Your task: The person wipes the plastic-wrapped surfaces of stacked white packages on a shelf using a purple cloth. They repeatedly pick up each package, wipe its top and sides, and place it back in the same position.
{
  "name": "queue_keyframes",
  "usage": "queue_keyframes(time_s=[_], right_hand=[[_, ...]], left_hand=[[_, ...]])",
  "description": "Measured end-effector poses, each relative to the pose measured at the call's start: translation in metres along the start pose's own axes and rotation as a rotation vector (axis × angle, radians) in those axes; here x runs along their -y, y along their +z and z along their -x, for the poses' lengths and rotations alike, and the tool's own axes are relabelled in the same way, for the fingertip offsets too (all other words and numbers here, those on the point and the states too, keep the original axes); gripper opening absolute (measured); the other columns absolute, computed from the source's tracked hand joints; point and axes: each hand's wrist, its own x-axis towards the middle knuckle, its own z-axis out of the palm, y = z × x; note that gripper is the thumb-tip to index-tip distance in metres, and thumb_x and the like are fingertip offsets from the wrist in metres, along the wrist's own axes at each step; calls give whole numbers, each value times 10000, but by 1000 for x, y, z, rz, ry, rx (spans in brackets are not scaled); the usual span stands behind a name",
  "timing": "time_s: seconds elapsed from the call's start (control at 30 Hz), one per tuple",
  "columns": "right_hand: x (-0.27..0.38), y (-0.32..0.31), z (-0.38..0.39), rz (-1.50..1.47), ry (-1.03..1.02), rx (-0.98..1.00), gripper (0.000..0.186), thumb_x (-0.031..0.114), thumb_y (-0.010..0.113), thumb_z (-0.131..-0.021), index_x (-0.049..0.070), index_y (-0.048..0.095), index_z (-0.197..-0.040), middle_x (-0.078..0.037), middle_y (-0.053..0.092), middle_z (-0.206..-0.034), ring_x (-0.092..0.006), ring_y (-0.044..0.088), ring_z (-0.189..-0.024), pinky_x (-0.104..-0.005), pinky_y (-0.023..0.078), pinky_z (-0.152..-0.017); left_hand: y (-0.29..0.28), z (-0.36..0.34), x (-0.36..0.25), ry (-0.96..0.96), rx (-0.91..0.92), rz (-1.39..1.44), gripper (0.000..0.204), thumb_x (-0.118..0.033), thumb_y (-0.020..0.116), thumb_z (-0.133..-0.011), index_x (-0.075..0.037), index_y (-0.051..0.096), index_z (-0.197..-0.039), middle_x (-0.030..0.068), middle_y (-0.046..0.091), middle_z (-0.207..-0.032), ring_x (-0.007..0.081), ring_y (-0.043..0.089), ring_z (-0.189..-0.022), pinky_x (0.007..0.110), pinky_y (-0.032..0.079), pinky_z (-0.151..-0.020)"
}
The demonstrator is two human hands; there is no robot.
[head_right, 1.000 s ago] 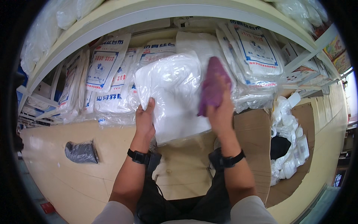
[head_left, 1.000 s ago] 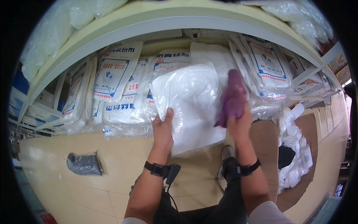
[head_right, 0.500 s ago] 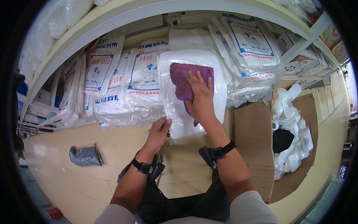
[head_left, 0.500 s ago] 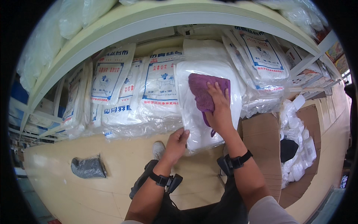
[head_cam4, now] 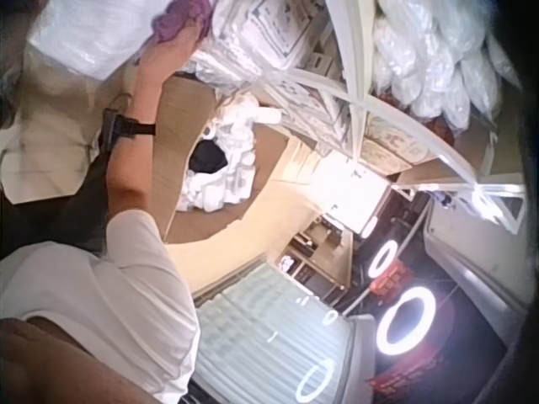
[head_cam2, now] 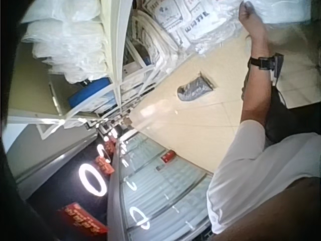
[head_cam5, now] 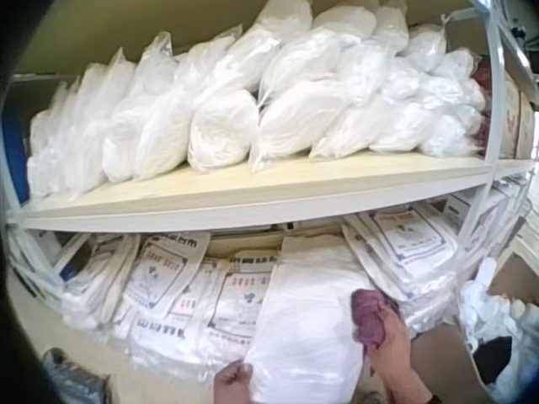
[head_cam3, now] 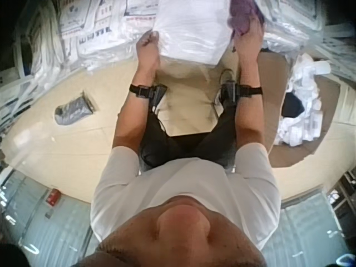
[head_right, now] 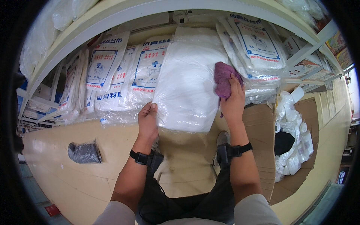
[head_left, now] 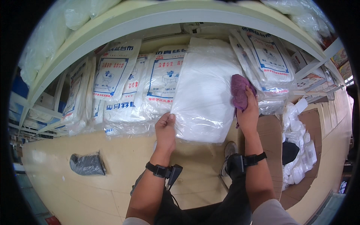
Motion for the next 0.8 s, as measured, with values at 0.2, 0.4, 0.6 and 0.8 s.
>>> queue_keyframes(time_s=[0.2, 0.4, 0.6, 0.8], right_hand=[[25, -4, -2, -198, 116, -25, 577, -37, 658, -767, -6, 594, -1340, -221, 615, -1417, -449, 527, -1357, -544, 286, -1229], [139, 2, 36, -180, -457, 270, 500, 82, 668, -811, 119, 667, -1310, -106, 633, -1424, -308, 541, -1405, -531, 347, -1200], [41, 14, 23, 50, -326, 242, 527, -37, 657, -745, 98, 695, -1254, -94, 608, -1473, -329, 462, -1479, -570, 245, -1240], [38, -18, 8, -46, -11, 97, 670, -110, 636, -702, 63, 639, -1349, -128, 549, -1537, -389, 422, -1493, -556, 247, -1251]], left_hand=[[8, 14, -16, -323, 152, -128, 335, -245, 668, -1053, 3, 674, -1278, 48, 725, -1151, 113, 635, -1032, 293, 504, -925], [5, -1, 38, -53, 295, 201, 367, -201, 571, -1095, -36, 555, -1422, 104, 665, -1330, 193, 656, -1148, 356, 531, -1001], [18, 0, -13, -226, 37, 280, 391, -230, 611, -1081, -47, 539, -1419, 90, 661, -1308, 229, 660, -1165, 414, 570, -989], [22, 0, -14, -249, 52, 157, 399, -268, 620, -1078, -49, 550, -1405, 81, 659, -1312, 208, 648, -1176, 387, 559, -987]])
